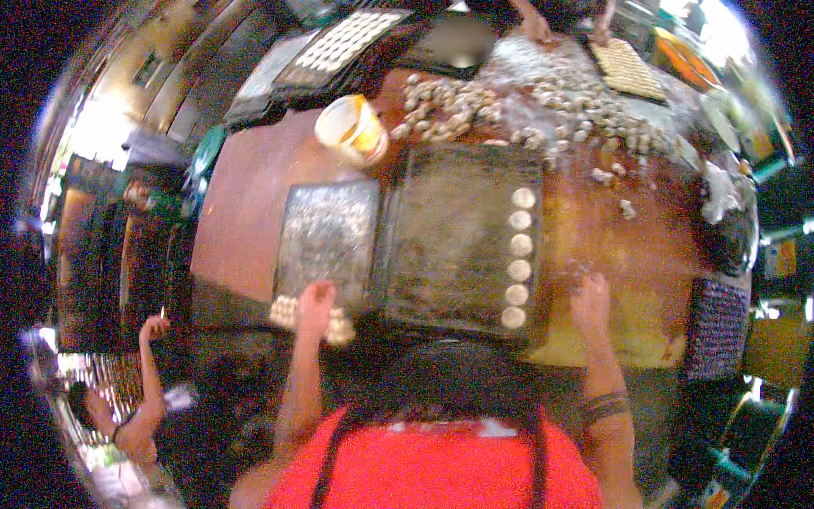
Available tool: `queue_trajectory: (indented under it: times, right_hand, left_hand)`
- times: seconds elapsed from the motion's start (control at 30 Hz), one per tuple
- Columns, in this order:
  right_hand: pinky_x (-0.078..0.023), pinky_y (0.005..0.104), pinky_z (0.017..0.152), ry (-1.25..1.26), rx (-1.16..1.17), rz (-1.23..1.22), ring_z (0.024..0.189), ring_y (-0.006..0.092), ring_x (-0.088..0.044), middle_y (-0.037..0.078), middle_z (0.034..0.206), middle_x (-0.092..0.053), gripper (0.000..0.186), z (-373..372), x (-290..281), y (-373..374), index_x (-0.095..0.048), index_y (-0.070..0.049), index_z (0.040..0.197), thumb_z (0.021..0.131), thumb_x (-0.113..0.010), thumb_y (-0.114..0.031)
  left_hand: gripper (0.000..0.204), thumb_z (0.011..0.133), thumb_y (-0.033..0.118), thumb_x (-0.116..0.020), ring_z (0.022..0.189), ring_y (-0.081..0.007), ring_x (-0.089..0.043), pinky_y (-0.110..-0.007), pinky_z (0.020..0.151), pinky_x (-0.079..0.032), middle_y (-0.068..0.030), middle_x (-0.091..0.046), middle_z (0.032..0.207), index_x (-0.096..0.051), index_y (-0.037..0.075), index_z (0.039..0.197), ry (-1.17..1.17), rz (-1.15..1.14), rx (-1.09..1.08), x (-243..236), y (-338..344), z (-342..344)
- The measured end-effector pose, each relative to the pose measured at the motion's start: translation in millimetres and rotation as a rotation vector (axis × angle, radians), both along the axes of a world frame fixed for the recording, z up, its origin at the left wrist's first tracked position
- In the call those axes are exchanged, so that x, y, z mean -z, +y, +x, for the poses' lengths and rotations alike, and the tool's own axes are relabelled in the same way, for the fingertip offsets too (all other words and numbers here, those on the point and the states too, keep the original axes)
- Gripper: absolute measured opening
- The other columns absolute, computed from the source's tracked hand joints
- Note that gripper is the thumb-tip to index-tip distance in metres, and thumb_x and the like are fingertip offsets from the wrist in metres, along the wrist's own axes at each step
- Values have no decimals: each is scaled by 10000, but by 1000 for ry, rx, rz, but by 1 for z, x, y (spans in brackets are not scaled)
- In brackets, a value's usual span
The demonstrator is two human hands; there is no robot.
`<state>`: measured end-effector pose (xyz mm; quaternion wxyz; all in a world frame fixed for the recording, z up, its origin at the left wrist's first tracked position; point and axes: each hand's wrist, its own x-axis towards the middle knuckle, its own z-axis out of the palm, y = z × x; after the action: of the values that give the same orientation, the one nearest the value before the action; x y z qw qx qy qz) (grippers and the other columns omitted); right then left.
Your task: The person glazes dough pieces on baking trays using a brush, places the trays onto a metal rack, and then shapes dough into balls by hand on a wooden table.
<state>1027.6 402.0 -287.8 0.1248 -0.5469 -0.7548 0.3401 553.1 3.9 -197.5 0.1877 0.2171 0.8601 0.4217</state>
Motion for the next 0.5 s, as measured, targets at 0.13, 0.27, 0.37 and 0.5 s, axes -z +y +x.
queue_trajectory:
  times: [0.13,0.27,0.37,0.5]
  right_hand:
    - [-549,402,886,-51,-115,409,973,339,-676,148,1057,-700,217,4,-1,-11,-714,-22,1055,844,-666,-21]
    - [-546,323,671,578,370,126,748,168,-642,33,900,-667,132,32,5,12,-690,-44,1021,895,-653,-48]
    - [-422,266,500,429,375,490,573,117,-528,-16,716,-581,169,104,50,40,-647,-142,899,1004,-586,-260]
    - [-351,274,428,1092,693,-519,508,94,-453,-48,662,-504,200,-35,-3,-10,-580,-176,795,985,-580,-239]
  left_hand:
    - [272,933,215,-698,846,-266,-695,-375,791,-551,-132,-727,926,-684,-11,1083,180,-327,-10,-1,-7,0]
    - [316,875,287,-717,868,-405,-719,-478,761,-575,-207,-737,913,-715,-19,954,457,-797,293,13,-23,8]
    - [261,823,262,-749,855,-391,-727,-496,748,-583,-214,-731,913,-752,8,881,414,-924,328,16,10,27]
    - [209,749,185,-780,832,-357,-721,-437,748,-581,-187,-709,863,-746,1,842,591,-691,166,26,-11,5]
